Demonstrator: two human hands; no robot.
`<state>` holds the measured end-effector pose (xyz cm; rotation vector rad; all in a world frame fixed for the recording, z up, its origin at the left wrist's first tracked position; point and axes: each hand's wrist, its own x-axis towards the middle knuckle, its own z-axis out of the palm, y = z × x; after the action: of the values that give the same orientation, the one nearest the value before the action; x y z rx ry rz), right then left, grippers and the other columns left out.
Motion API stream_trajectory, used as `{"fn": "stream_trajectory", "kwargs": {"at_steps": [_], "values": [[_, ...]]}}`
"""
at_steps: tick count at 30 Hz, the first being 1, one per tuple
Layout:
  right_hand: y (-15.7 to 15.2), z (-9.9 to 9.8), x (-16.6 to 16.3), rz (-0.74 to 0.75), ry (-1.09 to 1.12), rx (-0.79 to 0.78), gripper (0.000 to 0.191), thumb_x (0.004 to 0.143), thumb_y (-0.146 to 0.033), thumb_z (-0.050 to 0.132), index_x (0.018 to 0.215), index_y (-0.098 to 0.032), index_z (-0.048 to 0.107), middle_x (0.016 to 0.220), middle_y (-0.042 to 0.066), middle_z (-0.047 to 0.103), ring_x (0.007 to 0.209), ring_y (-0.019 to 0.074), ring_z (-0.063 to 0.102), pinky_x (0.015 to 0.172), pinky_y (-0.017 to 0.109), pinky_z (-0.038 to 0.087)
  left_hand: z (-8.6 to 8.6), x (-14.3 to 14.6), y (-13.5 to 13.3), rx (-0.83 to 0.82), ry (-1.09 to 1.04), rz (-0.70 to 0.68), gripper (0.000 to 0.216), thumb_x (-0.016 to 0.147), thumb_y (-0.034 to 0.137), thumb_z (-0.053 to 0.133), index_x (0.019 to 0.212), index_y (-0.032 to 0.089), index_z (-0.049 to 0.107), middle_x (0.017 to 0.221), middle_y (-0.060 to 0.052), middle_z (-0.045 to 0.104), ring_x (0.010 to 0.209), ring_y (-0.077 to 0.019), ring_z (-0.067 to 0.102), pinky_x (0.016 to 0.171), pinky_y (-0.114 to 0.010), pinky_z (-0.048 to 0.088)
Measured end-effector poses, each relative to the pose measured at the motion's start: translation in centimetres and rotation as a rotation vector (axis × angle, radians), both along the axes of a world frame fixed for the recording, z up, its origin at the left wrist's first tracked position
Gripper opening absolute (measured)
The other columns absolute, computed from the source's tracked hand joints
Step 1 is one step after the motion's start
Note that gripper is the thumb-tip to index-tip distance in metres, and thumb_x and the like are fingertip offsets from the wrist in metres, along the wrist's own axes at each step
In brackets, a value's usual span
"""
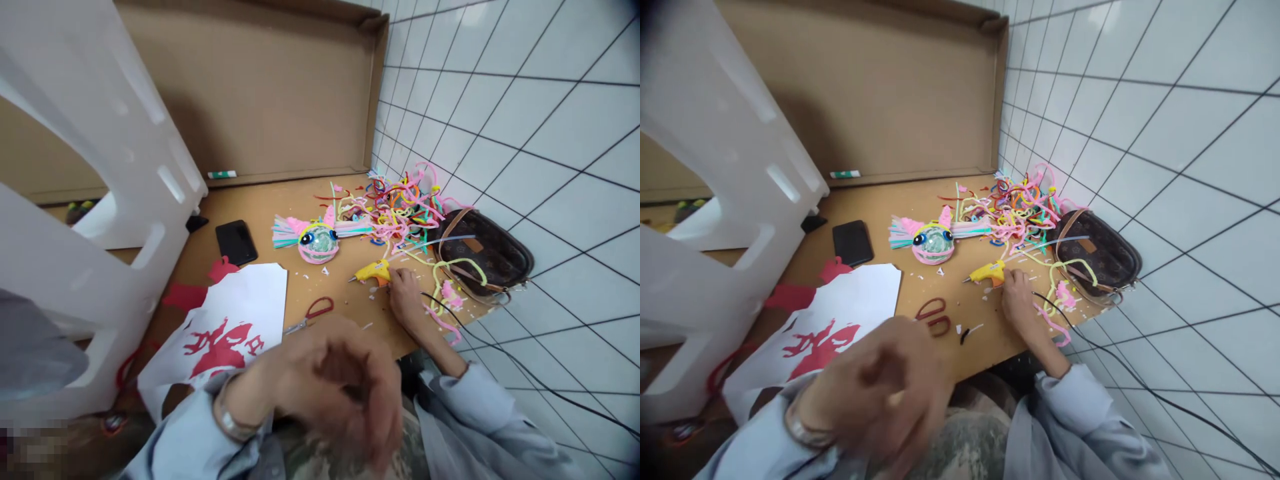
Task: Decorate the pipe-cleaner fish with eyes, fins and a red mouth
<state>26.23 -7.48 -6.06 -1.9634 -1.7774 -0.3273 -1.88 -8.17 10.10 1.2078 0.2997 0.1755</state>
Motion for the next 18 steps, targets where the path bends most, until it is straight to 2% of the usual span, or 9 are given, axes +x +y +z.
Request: {"fn": "stream_trajectory", "kwargs": {"at_steps": [2, 4, 7, 9, 11, 13, 15, 16, 18], "values": [[-0.5, 0.3, 0.6, 0.063, 0.088, 0.032, 0.035, 0.089, -0.013, 0.045, 0.118, -0.012, 0.064, 0.103, 0.014, 0.061, 0.094, 0.0255, 0.052, 0.083, 0.04, 0.046, -1.2, 2.5, 0.3, -0.042, -0.073, -0.107, 0.045, 0.069, 0.058, 0.079, 0.077, 0.016, 0.064, 0.072, -0.007, 0.068, 0.063, -0.0137, 0.061, 0.062, -0.025, 0.048], [-1.2, 1.4, 1.7, 0.072, 0.115, 0.069, 0.033, 0.091, -0.016, 0.044, 0.118, -0.015, 0.065, 0.107, 0.013, 0.062, 0.098, 0.0251, 0.054, 0.086, 0.04, 0.046, -2.9, 4.9, 0.5, 0.023, -0.057, -0.061, 0.038, 0.076, 0.049, 0.076, 0.082, 0.015, 0.062, 0.073, -0.004, 0.066, 0.064, -0.0106, 0.058, 0.064, -0.023, 0.046], [-1.7, 4.5, 3.9, -0.12, -0.021, 0.095, 0.033, 0.094, -0.015, 0.041, 0.115, -0.015, 0.067, 0.114, 0.016, 0.062, 0.101, 0.0261, 0.053, 0.086, 0.04, 0.044, -5.6, 7.2, 0.3, 0.179, 0.015, 0.106, 0.023, 0.083, 0.035, 0.067, 0.091, 0.015, 0.06, 0.086, -0.005, 0.066, 0.075, -0.0111, 0.059, 0.073, -0.024, 0.047], [-1.0, 6.9, 5.8, -0.269, -0.137, 0.038, 0.035, 0.094, -0.015, 0.043, 0.12, -0.015, 0.066, 0.116, 0.017, 0.062, 0.099, 0.0271, 0.053, 0.084, 0.04, 0.042, -7.0, 8.1, 0.2, 0.299, 0.05, 0.134, 0.018, 0.083, 0.027, 0.063, 0.096, 0.015, 0.059, 0.094, -0.006, 0.067, 0.085, -0.0138, 0.06, 0.079, -0.027, 0.048], [0.3, 8.8, 7.6, -0.37, -0.216, -0.035, 0.037, 0.094, -0.015, 0.044, 0.126, -0.016, 0.064, 0.122, 0.019, 0.06, 0.099, 0.0282, 0.054, 0.081, 0.04, 0.041, -8.0, 8.8, 0.1, 0.458, 0.137, 0.149, 0.026, 0.084, 0.023, 0.058, 0.109, 0.015, 0.059, 0.1, -0.007, 0.066, 0.086, -0.0154, 0.061, 0.081, -0.03, 0.05], [2.0, 9.8, 9.0, -0.407, -0.242, -0.135, 0.037, 0.095, -0.012, 0.041, 0.121, -0.015, 0.066, 0.125, 0.021, 0.059, 0.095, 0.0268, 0.055, 0.079, 0.039, 0.04, -8.6, 9.5, 0.3, 0.632, 0.19, 0.173, 0.041, 0.083, 0.02, 0.056, 0.124, 0.016, 0.056, 0.112, -0.01, 0.065, 0.091, -0.0183, 0.062, 0.086, -0.036, 0.052], [3.4, 9.9, 9.9, -0.403, -0.276, -0.245, 0.037, 0.095, -0.009, 0.038, 0.115, -0.011, 0.069, 0.125, 0.024, 0.058, 0.092, 0.0266, 0.056, 0.074, 0.038, 0.038, -9.1, 10.3, 0.6, 0.788, 0.175, 0.206, 0.051, 0.081, 0.017, 0.056, 0.132, 0.017, 0.053, 0.138, -0.015, 0.055, 0.119, -0.0259, 0.057, 0.105, -0.046, 0.047], [3.9, 9.7, 10.1, -0.401, -0.301, -0.293, 0.038, 0.095, -0.009, 0.035, 0.11, -0.008, 0.07, 0.126, 0.026, 0.057, 0.091, 0.0272, 0.057, 0.072, 0.038, 0.037, -9.3, 10.6, 0.8, 0.849, 0.161, 0.205, 0.054, 0.08, 0.016, 0.056, 0.134, 0.016, 0.052, 0.145, -0.017, 0.05, 0.132, -0.0292, 0.049, 0.113, -0.049, 0.041], [4.4, 9.4, 10.3, -0.403, -0.343, -0.337, 0.041, 0.095, -0.008, 0.031, 0.105, -0.005, 0.071, 0.129, 0.028, 0.055, 0.091, 0.0281, 0.058, 0.067, 0.036, 0.036, -10.0, 11.1, 1.1, 0.926, 0.166, 0.213, 0.06, 0.079, 0.014, 0.056, 0.138, 0.015, 0.049, 0.153, -0.019, 0.042, 0.145, -0.0311, 0.037, 0.121, -0.053, 0.03]]}}
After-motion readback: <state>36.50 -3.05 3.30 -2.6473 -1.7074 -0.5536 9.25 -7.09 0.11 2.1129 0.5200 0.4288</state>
